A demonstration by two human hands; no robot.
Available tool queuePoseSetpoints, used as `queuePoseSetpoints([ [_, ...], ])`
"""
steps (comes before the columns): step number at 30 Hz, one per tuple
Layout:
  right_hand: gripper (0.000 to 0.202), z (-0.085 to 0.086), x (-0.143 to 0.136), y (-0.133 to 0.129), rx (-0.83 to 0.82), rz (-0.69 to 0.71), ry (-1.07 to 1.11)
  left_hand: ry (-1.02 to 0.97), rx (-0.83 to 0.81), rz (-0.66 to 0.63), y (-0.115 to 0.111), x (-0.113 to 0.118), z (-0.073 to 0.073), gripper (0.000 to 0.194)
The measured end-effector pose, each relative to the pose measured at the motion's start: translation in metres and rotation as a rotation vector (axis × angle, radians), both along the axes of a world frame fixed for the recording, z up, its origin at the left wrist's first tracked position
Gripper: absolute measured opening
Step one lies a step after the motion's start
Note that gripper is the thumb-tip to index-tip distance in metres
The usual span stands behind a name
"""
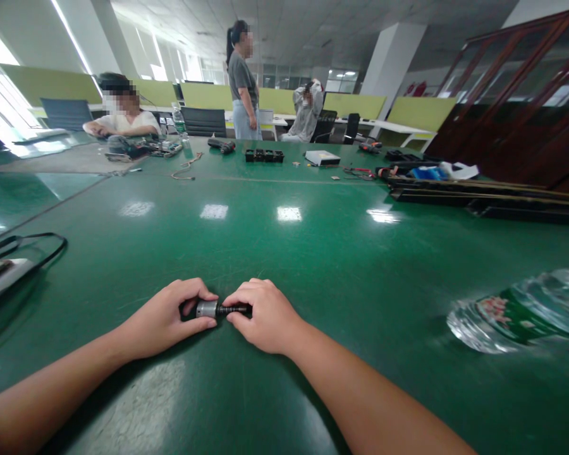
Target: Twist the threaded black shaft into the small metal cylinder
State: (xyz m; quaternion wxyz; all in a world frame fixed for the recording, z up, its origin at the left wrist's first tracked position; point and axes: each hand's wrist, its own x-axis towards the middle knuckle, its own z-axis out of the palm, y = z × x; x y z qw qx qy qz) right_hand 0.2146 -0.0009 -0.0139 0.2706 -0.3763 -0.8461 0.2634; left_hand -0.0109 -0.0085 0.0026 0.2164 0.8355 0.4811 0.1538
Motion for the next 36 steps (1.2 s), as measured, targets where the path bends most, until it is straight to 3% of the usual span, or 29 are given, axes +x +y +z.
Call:
queuePoseSetpoints([
  [18,0.009,-0.0008,0.0025,-0.0010,0.019,-0.114,-0.009,-0.012,0.000,-0.003,-0.0002,-0.0026,-0.0023,0.028],
  [28,0.003,0.0027,0.0066,0.0023,-0.013,-0.345,-0.093,-0.077,-0.037,0.056,0.0006,-0.0027,-0.0006,0.027],
  [36,0.002,0.0011,0.0080,0.0031,-0.010,-0.263,-0.056,-0.078,-0.032,0.063,0.0004,-0.0048,-0.0020,0.028],
])
